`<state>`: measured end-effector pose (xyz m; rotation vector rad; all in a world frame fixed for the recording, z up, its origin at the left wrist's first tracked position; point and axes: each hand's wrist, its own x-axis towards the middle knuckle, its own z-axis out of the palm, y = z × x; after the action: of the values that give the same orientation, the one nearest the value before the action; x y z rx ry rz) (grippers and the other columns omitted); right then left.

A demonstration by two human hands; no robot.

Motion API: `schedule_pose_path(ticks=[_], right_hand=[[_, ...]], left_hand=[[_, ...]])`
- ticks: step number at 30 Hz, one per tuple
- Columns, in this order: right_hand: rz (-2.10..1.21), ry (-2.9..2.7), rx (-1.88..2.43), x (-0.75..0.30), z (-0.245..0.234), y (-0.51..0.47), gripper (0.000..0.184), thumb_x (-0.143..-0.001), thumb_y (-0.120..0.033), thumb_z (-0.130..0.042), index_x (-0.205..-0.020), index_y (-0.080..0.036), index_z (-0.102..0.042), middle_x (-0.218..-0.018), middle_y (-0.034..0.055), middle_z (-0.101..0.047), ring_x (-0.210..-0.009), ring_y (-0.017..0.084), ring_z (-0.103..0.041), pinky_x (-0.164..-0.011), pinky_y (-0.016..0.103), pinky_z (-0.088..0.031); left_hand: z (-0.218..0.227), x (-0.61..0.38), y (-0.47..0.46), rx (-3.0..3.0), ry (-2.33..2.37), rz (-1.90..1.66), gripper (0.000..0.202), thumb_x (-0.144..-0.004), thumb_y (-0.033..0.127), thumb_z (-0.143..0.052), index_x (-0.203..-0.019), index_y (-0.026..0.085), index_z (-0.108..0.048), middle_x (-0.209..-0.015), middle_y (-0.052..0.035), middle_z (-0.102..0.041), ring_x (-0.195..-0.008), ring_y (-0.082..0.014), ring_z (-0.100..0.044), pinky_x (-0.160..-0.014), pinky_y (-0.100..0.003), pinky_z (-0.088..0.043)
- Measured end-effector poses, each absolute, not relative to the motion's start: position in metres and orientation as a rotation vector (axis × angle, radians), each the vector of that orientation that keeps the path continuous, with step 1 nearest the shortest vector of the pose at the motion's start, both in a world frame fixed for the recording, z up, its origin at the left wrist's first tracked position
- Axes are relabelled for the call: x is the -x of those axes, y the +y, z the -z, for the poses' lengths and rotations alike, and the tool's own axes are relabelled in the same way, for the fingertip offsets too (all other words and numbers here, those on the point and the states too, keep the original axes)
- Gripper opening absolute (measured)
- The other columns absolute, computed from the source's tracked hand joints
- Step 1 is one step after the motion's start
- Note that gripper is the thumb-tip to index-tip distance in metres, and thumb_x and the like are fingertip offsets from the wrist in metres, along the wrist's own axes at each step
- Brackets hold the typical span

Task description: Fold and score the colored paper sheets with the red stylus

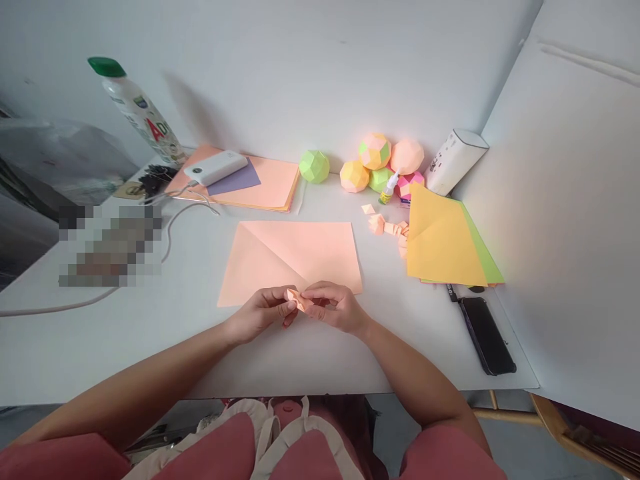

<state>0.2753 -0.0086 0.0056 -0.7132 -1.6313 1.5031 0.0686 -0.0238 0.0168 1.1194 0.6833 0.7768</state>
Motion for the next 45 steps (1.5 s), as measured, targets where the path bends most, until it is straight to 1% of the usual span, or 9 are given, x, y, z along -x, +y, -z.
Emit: schedule_pose_path(ticks=[6,13,17,20,25,32,35,39,45], right_hand=[[-1.524,-1.615,0.747,-0.2747,-0.0073,-0.0099,0.024,-0.079,-0.032,-0.073,-0.1,-0.021,-0.072,-0.101,0.0074,-0.067,-0.082,0.014,-0.064,-0.06,0.026,-0.055],[-1.529,-1.581,0.757,-0.273,-0.0089,-0.0118,0.022,-0.083,-0.036,-0.068,-0.097,-0.019,-0.072,-0.099,0.0072,-0.068,-0.063,0.01,-0.064,-0.053,0.025,-0.054],[-1.45,-1.58,0.837,-0.2727,-0.0081,-0.0143,0.023,-0.087,-0.039,-0.061,-0.088,-0.018,-0.07,-0.082,0.0038,-0.068,-0.06,0.01,-0.061,-0.052,0.025,-0.051],[-1.415,-1.579,0.856,-0.2712,-0.0098,-0.0151,0.022,-0.086,-0.039,-0.063,-0.084,-0.018,-0.068,-0.074,0.0013,-0.065,-0.06,0.01,-0.059,-0.054,0.025,-0.05],[-1.377,-1.574,0.885,-0.2681,-0.0113,-0.0138,0.017,-0.081,-0.036,-0.07,-0.085,-0.019,-0.068,-0.079,0.0015,-0.064,-0.062,0.01,-0.058,-0.053,0.024,-0.048],[-1.443,-1.612,0.865,-0.2709,-0.0027,-0.0114,0.027,-0.075,-0.035,-0.076,-0.098,-0.021,-0.072,-0.093,0.0057,-0.066,-0.078,0.013,-0.062,-0.059,0.025,-0.051],[-1.544,-1.564,0.818,-0.2718,-0.0029,-0.0102,0.03,-0.073,-0.035,-0.078,-0.099,-0.021,-0.072,-0.093,0.0052,-0.067,-0.072,0.012,-0.061,-0.055,0.024,-0.051],[-1.598,-1.531,0.84,-0.2719,-0.007,-0.0098,0.027,-0.076,-0.039,-0.075,-0.094,-0.02,-0.072,-0.092,0.0052,-0.068,-0.062,0.01,-0.061,-0.05,0.024,-0.052],[-1.585,-1.487,0.899,-0.2701,-0.0072,-0.0124,0.028,-0.075,-0.043,-0.075,-0.083,-0.018,-0.069,-0.074,0.0006,-0.065,-0.056,0.009,-0.06,-0.05,0.024,-0.05]], left_hand=[[-0.0167,-0.07,-0.0235,-1.123,0.687,-0.783,0.034,-0.082,0.048,-0.066,-0.076,0.015,-0.062,-0.063,0.0025,-0.05,-0.056,-0.0088,-0.046,-0.057,-0.024,-0.041],[-0.0221,-0.0709,-0.024,-1.116,0.718,-0.784,0.038,-0.079,0.051,-0.068,-0.073,0.014,-0.062,-0.064,0.0015,-0.053,-0.057,-0.0089,-0.046,-0.056,-0.024,-0.041],[-0.0238,-0.0721,-0.025,-1.104,0.763,-0.766,0.038,-0.078,0.052,-0.069,-0.074,0.014,-0.063,-0.06,0.0017,-0.053,-0.055,-0.0087,-0.046,-0.054,-0.024,-0.041],[-0.0221,-0.0728,-0.0247,-1.073,0.809,-0.767,0.04,-0.077,0.053,-0.069,-0.072,0.014,-0.062,-0.056,0.0024,-0.054,-0.05,-0.0085,-0.048,-0.051,-0.023,-0.042],[-0.0198,-0.073,-0.0234,-1.02,0.851,-0.784,0.041,-0.074,0.053,-0.072,-0.069,0.015,-0.059,-0.055,0.0026,-0.056,-0.046,-0.0082,-0.05,-0.046,-0.023,-0.043],[-0.0192,-0.0717,-0.0234,-0.995,0.814,-0.775,0.041,-0.072,0.052,-0.074,-0.069,0.014,-0.058,-0.06,0.0026,-0.056,-0.046,-0.0081,-0.052,-0.047,-0.023,-0.044],[-0.0188,-0.071,-0.0235,-0.993,0.794,-0.776,0.042,-0.072,0.053,-0.074,-0.069,0.014,-0.058,-0.061,0.0025,-0.056,-0.047,-0.0081,-0.052,-0.048,-0.023,-0.043],[-0.019,-0.0705,-0.0235,-1.0,0.781,-0.778,0.041,-0.073,0.051,-0.074,-0.069,0.014,-0.058,-0.062,0.0025,-0.056,-0.046,-0.0073,-0.051,-0.048,-0.023,-0.042],[-0.0201,-0.0711,-0.0231,-0.987,0.83,-0.768,0.043,-0.072,0.053,-0.074,-0.066,0.015,-0.056,-0.057,0.0027,-0.057,-0.043,-0.0074,-0.052,-0.042,-0.021,-0.042]])
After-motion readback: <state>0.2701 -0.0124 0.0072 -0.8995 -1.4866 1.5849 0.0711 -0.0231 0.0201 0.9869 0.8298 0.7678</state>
